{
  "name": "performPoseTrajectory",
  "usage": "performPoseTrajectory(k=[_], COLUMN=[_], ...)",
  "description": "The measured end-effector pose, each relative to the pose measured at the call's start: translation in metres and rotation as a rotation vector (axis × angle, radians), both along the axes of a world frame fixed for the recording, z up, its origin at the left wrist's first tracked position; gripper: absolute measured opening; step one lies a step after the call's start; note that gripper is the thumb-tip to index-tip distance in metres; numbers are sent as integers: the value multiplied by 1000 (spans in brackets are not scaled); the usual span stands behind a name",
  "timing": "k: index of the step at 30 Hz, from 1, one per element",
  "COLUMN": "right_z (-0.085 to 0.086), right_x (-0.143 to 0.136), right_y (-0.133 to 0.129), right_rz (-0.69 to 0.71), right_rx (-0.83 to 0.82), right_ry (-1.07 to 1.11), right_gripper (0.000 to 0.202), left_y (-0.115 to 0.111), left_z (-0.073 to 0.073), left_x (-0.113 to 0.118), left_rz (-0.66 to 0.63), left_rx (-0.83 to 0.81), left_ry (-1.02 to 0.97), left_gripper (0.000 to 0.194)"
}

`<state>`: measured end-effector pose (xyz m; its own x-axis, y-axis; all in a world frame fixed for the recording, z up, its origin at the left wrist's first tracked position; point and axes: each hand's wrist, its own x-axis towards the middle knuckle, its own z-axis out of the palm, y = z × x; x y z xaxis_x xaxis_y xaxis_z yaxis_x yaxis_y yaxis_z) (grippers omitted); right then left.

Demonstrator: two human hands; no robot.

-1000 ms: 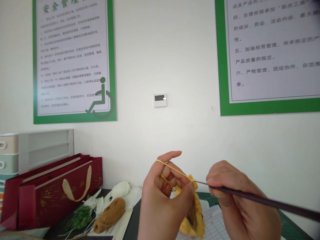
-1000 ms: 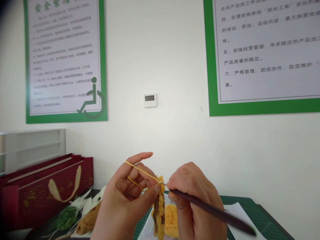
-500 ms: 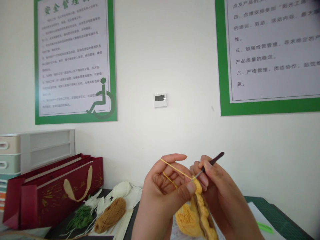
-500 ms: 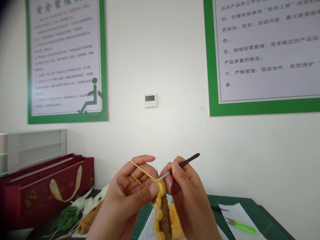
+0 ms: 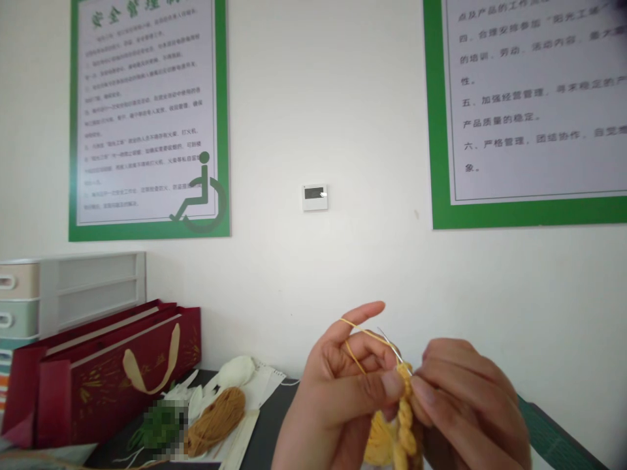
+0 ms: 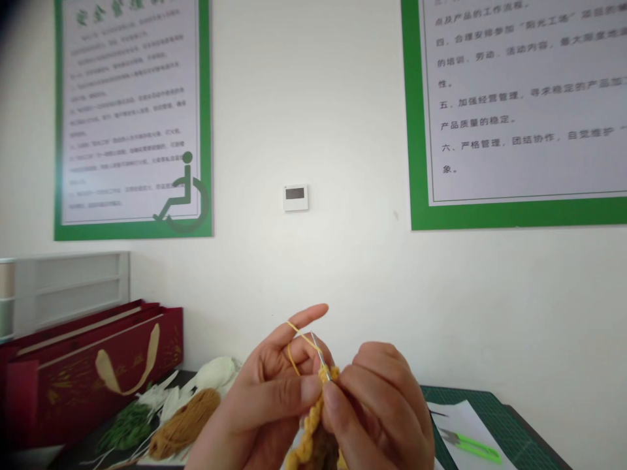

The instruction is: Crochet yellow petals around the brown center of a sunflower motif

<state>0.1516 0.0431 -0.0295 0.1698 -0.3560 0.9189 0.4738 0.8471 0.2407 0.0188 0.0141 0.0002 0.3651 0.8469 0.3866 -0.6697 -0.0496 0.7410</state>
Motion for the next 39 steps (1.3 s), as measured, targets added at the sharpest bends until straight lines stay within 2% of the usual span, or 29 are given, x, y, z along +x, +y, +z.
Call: performPoseTrajectory(k=[1, 3, 5, 7, 12, 14, 18, 22, 24, 27, 28, 29, 30, 31, 33, 35, 36, 39], right_z=[1, 3, 7, 9, 12, 12, 9, 8, 8, 8, 8, 8, 8, 8, 9, 10, 11, 13], right_x=[-3, -11, -16, -16, -8, -7, -3, 5, 8, 5, 3, 0, -3, -7, -11, -12, -11, -6], right_y=[0, -1, -5, -9, -12, -11, -5, -3, -4, -6, -6, -7, -7, -8, -10, -12, -13, -13], right_rz=[79, 394, 651, 825, 1063, 1099, 1006, 779, 545, 86, -8, -33, 23, 144, 482, 744, 830, 980], right_rx=[-19, -174, -265, -366, -626, -733, -802, -700, -555, -197, -91, -35, -37, -75, -255, -399, -448, -594], right_ry=[-3, 78, 216, 189, 88, 90, 28, -96, -131, -110, -88, -64, -38, -10, 84, 137, 139, 90], right_gripper=[15, 6, 8, 12, 23, 24, 18, 10, 12, 27, 30, 28, 23, 15, 5, 10, 13, 23], left_y=[1, 4, 5, 6, 3, 1, -4, -6, -5, -4, -3, -2, -1, 0, 1, 2, 2, 1], left_z=[-1, -2, -2, -3, -2, -1, 2, 2, 2, 2, 2, 2, 2, 2, 1, -1, -2, -3], left_x=[0, 0, -1, -2, -5, -6, -2, 1, 1, -1, -1, -2, -3, -4, -5, -6, -6, -6], left_rz=[-77, -172, -197, -173, -152, -41, 183, 235, 243, 234, 190, 121, 37, -44, -153, -179, -179, -138], left_rx=[-38, -74, -63, -45, 0, 69, 160, 167, 156, 106, 73, 35, 1, -24, -45, -45, -47, -39], left_ry=[-11, -30, -36, -37, -20, 16, 24, 18, 23, 20, 21, 22, 24, 25, 22, 7, -1, -11], left_gripper=[64, 64, 65, 65, 47, 41, 39, 40, 43, 49, 51, 54, 57, 60, 63, 62, 61, 51])
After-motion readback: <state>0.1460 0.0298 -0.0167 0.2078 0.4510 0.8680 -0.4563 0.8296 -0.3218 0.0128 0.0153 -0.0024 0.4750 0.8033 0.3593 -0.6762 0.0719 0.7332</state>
